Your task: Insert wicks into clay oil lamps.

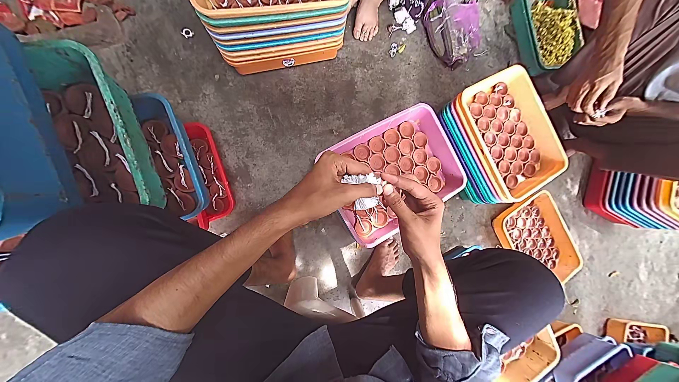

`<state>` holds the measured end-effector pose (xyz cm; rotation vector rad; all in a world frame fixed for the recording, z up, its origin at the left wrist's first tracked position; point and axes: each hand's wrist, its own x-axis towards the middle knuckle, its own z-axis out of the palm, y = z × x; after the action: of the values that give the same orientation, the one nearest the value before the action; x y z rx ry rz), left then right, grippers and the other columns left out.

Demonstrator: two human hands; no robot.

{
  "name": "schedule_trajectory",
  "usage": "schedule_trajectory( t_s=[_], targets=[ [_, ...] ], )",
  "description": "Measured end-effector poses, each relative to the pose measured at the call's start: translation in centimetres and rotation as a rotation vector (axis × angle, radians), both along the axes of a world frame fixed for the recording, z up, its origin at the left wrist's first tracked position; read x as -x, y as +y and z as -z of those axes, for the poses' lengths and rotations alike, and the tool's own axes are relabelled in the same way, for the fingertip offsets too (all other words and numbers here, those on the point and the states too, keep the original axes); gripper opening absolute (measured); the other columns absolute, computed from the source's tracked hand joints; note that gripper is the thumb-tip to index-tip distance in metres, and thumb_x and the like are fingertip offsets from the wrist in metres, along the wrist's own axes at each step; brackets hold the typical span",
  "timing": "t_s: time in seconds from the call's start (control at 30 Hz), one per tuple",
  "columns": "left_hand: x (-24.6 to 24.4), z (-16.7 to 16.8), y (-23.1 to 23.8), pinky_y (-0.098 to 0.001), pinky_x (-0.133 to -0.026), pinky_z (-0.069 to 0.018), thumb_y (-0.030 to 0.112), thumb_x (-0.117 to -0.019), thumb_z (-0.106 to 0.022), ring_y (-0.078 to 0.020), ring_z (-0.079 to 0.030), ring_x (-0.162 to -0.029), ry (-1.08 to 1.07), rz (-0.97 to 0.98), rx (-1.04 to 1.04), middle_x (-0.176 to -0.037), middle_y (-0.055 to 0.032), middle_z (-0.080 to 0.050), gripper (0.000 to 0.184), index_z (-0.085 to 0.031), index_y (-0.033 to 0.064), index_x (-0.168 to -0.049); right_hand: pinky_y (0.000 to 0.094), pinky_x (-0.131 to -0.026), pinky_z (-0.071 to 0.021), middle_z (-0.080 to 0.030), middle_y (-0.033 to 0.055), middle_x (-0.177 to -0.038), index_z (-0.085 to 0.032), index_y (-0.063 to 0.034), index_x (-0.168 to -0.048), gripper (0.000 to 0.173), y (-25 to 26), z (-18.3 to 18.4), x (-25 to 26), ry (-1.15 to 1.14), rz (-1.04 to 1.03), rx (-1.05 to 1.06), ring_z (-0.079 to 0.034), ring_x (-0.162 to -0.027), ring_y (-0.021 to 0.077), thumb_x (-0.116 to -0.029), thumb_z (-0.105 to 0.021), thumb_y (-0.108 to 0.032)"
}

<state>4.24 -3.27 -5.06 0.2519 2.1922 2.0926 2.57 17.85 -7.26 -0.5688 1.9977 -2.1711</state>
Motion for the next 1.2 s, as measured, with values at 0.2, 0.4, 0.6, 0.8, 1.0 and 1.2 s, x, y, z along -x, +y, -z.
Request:
schedule_trajectory(
  t_s=[0.2,0.4,0.6,0.8,1.0,1.2],
  targets=[
    [-0.2,-0.9,-0.6,-0.0252,-0.071,-0.0600,0.008,-0.0918,-0.075,-0.0110,-0.071,-0.078,-0.159,0.155,-0.120,-0.086,-0.0061,-0.075,0.006,-0.078,0.0024,-0.094,0.0285,-0.077,-0.0613,-0.068,0.0078,-0.105,-0.076,-0.0003,-0.115,0.022,1.3,-0.2,0.3,-0.078,-0.175,0.076,-0.067,-0.088,0.0132,-0.0937,-0.073,-0.002],
    [-0.4,-1.8,-0.7,-0.0289,-0.077,-0.0620,0.004,-0.0904,-0.076,-0.0145,-0.073,-0.082,-0.337,0.290,-0.240,-0.087,-0.0096,-0.076,0.004,-0.077,0.0004,-0.091,0.0240,-0.074,-0.0588,-0.069,0.0042,-0.097,-0.082,-0.0058,-0.102,0.018,1.7,-0.2,0.4,-0.084,-0.270,0.177,-0.065,-0.086,0.0097,-0.0844,-0.083,-0.005],
    [-0.5,-1.5,-0.6,-0.0274,-0.075,-0.0606,0.007,-0.0926,-0.074,-0.0142,-0.073,-0.080,-0.395,0.266,-0.294,-0.087,-0.0106,-0.076,0.007,-0.076,0.0002,-0.094,0.0267,-0.076,-0.0607,-0.069,0.0050,-0.099,-0.082,-0.0065,-0.096,0.013,1.6,-0.3,0.4,-0.023,-0.252,0.200,-0.067,-0.088,0.0118,-0.0840,-0.083,-0.002],
    [-0.4,-1.3,-0.5,-0.0276,-0.077,-0.0607,0.009,-0.0934,-0.074,-0.0132,-0.072,-0.083,-0.368,0.226,-0.243,-0.091,-0.0094,-0.076,0.011,-0.076,0.0004,-0.101,0.0269,-0.078,-0.0597,-0.068,0.0062,-0.101,-0.078,-0.0036,-0.099,0.010,1.5,-0.7,0.4,-0.027,-0.208,0.165,-0.066,-0.093,0.0132,-0.0896,-0.078,-0.004],
    [-0.1,-1.5,-0.7,-0.0273,-0.080,-0.0606,0.015,-0.0954,-0.074,-0.0125,-0.072,-0.087,-0.277,0.238,-0.124,-0.094,-0.0067,-0.075,0.015,-0.077,0.0029,-0.103,0.0289,-0.084,-0.0589,-0.068,0.0044,-0.104,-0.074,-0.0065,-0.105,0.010,1.5,-0.9,0.4,-0.153,-0.153,0.108,-0.066,-0.094,0.0114,-0.0956,-0.072,-0.007],
    [0.0,-1.5,-0.8,-0.0258,-0.077,-0.0600,0.020,-0.0971,-0.072,-0.0114,-0.072,-0.083,-0.336,0.277,-0.072,-0.092,-0.0066,-0.075,0.018,-0.076,0.0025,-0.100,0.0300,-0.080,-0.0585,-0.066,0.0023,-0.101,-0.070,-0.0106,-0.106,0.008,2.2,-0.8,0.8,-0.223,-0.148,0.110,-0.065,-0.085,0.0106,-0.0983,-0.068,-0.010]
  ],
)
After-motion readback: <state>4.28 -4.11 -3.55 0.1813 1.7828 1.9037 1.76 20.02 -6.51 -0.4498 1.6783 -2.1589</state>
